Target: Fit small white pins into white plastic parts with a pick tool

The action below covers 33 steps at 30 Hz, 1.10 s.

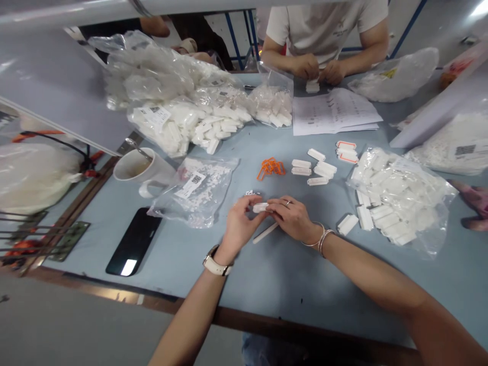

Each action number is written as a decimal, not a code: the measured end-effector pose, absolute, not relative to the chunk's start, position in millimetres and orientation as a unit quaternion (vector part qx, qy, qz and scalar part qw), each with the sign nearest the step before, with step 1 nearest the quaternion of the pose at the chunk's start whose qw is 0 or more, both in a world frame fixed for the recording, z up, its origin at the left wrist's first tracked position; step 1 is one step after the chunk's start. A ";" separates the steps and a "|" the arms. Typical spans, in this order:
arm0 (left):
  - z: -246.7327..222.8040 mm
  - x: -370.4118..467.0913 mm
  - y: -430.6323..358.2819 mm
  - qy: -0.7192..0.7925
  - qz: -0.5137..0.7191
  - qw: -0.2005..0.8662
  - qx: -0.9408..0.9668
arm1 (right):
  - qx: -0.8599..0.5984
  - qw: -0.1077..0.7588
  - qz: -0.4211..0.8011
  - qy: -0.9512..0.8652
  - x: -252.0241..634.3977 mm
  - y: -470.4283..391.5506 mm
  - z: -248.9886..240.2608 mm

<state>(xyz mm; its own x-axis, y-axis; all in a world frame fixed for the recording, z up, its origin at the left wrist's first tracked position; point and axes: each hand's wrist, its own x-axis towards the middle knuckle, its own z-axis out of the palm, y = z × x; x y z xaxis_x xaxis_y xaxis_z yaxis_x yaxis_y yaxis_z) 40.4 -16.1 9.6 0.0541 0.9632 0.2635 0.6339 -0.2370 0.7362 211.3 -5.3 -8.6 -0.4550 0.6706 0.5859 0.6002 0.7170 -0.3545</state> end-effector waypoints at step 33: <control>-5.8 9.8 4.0 0.584 0.209 -0.041 0.783 | -0.435 0.323 0.181 -0.821 209.5 -3.6 -10.0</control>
